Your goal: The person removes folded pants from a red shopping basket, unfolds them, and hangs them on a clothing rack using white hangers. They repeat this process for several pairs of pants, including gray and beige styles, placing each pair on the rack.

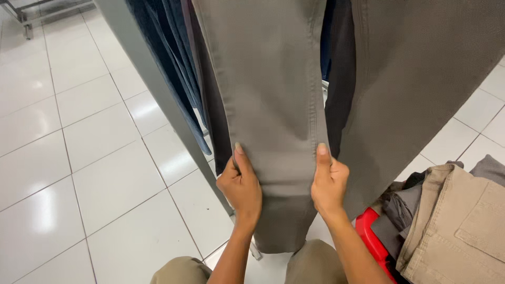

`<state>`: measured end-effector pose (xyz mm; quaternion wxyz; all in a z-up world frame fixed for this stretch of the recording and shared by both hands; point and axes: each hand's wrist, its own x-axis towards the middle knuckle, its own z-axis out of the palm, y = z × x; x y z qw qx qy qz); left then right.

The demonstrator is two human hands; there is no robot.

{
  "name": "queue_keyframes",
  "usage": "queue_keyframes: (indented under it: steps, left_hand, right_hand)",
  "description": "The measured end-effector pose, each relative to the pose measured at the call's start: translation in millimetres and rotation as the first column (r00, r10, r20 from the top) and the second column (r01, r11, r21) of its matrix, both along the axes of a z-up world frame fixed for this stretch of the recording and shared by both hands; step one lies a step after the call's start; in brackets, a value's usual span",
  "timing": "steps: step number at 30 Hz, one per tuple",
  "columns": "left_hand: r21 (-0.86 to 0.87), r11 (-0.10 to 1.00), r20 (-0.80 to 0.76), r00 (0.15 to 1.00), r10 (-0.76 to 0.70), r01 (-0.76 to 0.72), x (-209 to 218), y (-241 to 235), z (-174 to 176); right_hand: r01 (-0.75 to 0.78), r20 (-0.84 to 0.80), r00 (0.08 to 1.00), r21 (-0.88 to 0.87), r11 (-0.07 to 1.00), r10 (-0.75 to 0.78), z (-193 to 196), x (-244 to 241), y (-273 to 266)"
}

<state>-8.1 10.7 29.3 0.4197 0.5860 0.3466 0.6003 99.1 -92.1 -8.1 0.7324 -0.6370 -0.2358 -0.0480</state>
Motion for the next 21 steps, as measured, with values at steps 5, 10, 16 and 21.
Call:
queue_keyframes:
  steps: [5, 10, 16, 21]
  left_hand:
    - [-0.018, 0.998, 0.03, 0.998, -0.055, 0.056, 0.6, -8.3, -1.7]
    - [-0.103, 0.991, -0.062, 0.994, -0.093, 0.086, -29.7, -18.4, -90.5]
    - [-0.196, 0.98, -0.134, 0.99, -0.046, 0.019, -34.2, -35.4, -118.5]
    - [-0.085, 0.996, -0.225, 0.974, -0.009, -0.01, -20.1, -26.2, -91.5]
  right_hand:
    - [0.004, -0.035, 0.999, 0.019, 1.0, -0.003, -7.3, 7.8, -3.3]
    - [-0.126, -0.229, 0.97, -0.162, 0.979, 0.087, -90.5, -19.0, -21.2]
    - [-0.145, -0.242, 0.966, -0.23, 0.962, 0.087, -110.9, -53.8, -4.1]
    - [0.007, -0.021, 1.0, -0.256, 0.967, -0.012, -69.4, -60.5, 12.8]
